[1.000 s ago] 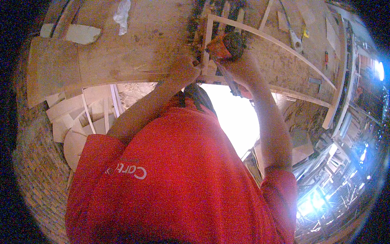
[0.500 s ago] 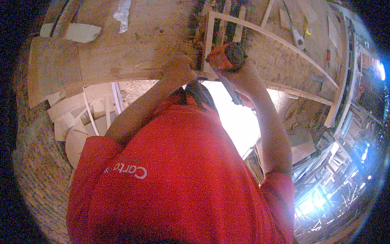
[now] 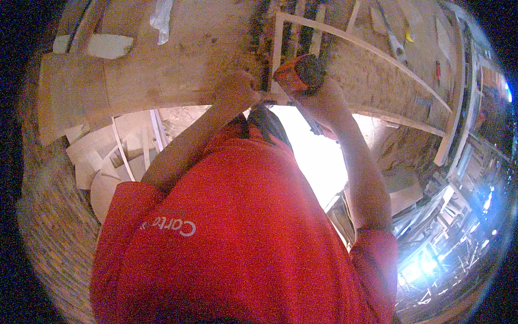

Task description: The person assembles a wooden frame by positioning thin wooden strips, marking them with a pencil, cutting them with a hand saw, and fastening them with a nail gun. The person repeatedly measures, marks, and secures pieces to build the frame structure.

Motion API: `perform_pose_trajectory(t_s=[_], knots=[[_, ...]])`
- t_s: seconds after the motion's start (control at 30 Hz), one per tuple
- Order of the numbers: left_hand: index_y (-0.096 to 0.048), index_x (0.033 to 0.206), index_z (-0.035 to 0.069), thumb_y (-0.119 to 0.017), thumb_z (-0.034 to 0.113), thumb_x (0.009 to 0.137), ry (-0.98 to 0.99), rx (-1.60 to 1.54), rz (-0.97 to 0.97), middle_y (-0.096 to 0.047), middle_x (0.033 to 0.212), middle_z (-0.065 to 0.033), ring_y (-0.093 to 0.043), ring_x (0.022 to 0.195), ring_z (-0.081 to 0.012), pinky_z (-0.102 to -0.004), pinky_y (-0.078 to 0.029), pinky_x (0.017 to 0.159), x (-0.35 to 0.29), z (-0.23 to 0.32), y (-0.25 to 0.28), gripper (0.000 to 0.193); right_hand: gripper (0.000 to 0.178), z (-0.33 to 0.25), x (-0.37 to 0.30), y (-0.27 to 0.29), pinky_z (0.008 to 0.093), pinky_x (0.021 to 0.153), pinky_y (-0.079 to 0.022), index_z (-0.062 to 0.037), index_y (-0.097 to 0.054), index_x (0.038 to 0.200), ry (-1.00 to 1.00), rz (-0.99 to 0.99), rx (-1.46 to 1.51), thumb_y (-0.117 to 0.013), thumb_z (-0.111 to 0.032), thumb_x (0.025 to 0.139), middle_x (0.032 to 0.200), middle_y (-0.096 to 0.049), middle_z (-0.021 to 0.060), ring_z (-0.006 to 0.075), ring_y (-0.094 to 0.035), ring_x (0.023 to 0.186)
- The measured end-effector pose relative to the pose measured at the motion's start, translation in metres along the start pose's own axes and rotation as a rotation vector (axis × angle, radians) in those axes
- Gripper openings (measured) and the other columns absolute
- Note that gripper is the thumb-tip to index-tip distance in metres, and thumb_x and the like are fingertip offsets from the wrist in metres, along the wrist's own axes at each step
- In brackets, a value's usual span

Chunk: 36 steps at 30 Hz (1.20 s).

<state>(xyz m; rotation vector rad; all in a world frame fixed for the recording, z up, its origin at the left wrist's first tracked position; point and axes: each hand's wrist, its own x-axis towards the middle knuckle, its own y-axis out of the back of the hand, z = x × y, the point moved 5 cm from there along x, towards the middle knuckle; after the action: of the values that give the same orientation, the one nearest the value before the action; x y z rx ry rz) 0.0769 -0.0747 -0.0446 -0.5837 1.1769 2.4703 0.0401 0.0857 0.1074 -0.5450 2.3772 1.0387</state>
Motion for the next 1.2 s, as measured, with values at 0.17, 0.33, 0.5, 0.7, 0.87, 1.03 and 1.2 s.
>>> perform_pose_trajectory(t_s=[0.17, 0.33, 0.5, 0.7, 0.87, 1.03, 1.2], knots=[[-0.078, 0.093, 0.002, -0.085, 0.05, 0.074, -0.014, 0.027, -0.027, -0.075, 0.094, -0.0198, -0.074, 0.09, -0.0388, -0.0482, -0.06, 0.08, -0.002, 0.001, -0.002, 0.052, 0.042, 0.019, -0.007, 0.007, 0.0345, 0.07, -0.055, -0.0064, -0.068, 0.12, 0.01, 0.088, 0.137, -0.084, -0.018, 0.083, 0.097, -0.073, 0.007, 0.0167, -0.068, 0.081], [-0.077, 0.091, 0.001, -0.084, 0.049, 0.075, -0.071, -0.186, 0.012, -0.073, 0.094, -0.0203, -0.072, 0.089, -0.0392, -0.0489, -0.058, 0.082, -0.008, -0.006, 0.001, 0.052, 0.044, 0.032, -0.048, 0.018, 0.0293, 0.055, -0.05, -0.0048, -0.068, 0.12, -0.15, 0.213, 0.267, -0.085, -0.023, 0.084, 0.092, -0.071, 0.0046, 0.0122, -0.063, 0.066], [-0.075, 0.089, 0.002, -0.081, 0.041, 0.078, -0.202, -0.128, 0.135, -0.07, 0.097, -0.0204, -0.068, 0.095, -0.0384, -0.05, -0.054, 0.087, 0.002, 0.004, -0.001, 0.041, 0.041, 0.122, -0.099, 0.026, 0.0346, 0.069, -0.056, -0.0035, -0.07, 0.113, -0.414, 0.336, 0.166, -0.086, -0.027, 0.083, 0.093, -0.074, 0.01, 0.0188, -0.07, 0.079], [-0.076, 0.086, 0.008, -0.079, 0.035, 0.08, -0.423, -0.017, 0.314, -0.07, 0.094, -0.0124, -0.067, 0.091, -0.0347, -0.0496, -0.052, 0.085, 0.043, 0.056, 0.022, 0.028, 0.051, 0.19, -0.111, 0.04, 0.0407, 0.08, -0.058, -0.0005, -0.073, 0.105, -0.342, 0.554, 0.149, -0.088, -0.041, 0.078, 0.096, -0.076, 0.018, 0.0309, -0.075, 0.089], [-0.076, 0.083, 0.012, -0.08, 0.031, 0.08, -0.714, 0.147, 0.415, -0.07, 0.085, -0.0085, -0.068, 0.084, -0.0315, -0.0465, -0.053, 0.076, 0.078, 0.125, -0.024, 0.02, 0.056, 0.274, -0.139, 0.047, 0.0429, 0.081, -0.059, -0.0028, -0.076, 0.105, -0.437, 0.681, 0.205, -0.087, -0.049, 0.075, 0.097, -0.077, 0.019, 0.0359, -0.075, 0.092], [-0.075, 0.086, 0.011, -0.08, 0.032, 0.081, -0.66, 0.087, 0.277, -0.072, 0.086, -0.0087, -0.068, 0.086, -0.0314, -0.0476, -0.051, 0.072, 0.112, 0.204, -0.081, 0.022, 0.053, 0.357, -0.164, 0.075, 0.0404, 0.071, -0.059, -0.004, -0.076, 0.103, -0.564, 0.776, 0.294, -0.086, -0.048, 0.076, 0.082, -0.076, 0.0135, 0.0313, -0.075, 0.074], [-0.077, 0.097, 0.008, -0.078, 0.032, 0.082, -0.74, 0.136, 0.307, -0.072, 0.091, -0.0146, -0.068, 0.088, -0.036, -0.0494, -0.052, 0.08, 0.101, 0.271, -0.161, 0.028, 0.041, 0.464, -0.243, 0.076, 0.0356, 0.06, -0.057, -0.0037, -0.074, 0.102, -0.706, 0.878, 0.604, -0.087, -0.033, 0.077, 0.075, -0.074, 0.0093, 0.0195, -0.071, 0.064]])
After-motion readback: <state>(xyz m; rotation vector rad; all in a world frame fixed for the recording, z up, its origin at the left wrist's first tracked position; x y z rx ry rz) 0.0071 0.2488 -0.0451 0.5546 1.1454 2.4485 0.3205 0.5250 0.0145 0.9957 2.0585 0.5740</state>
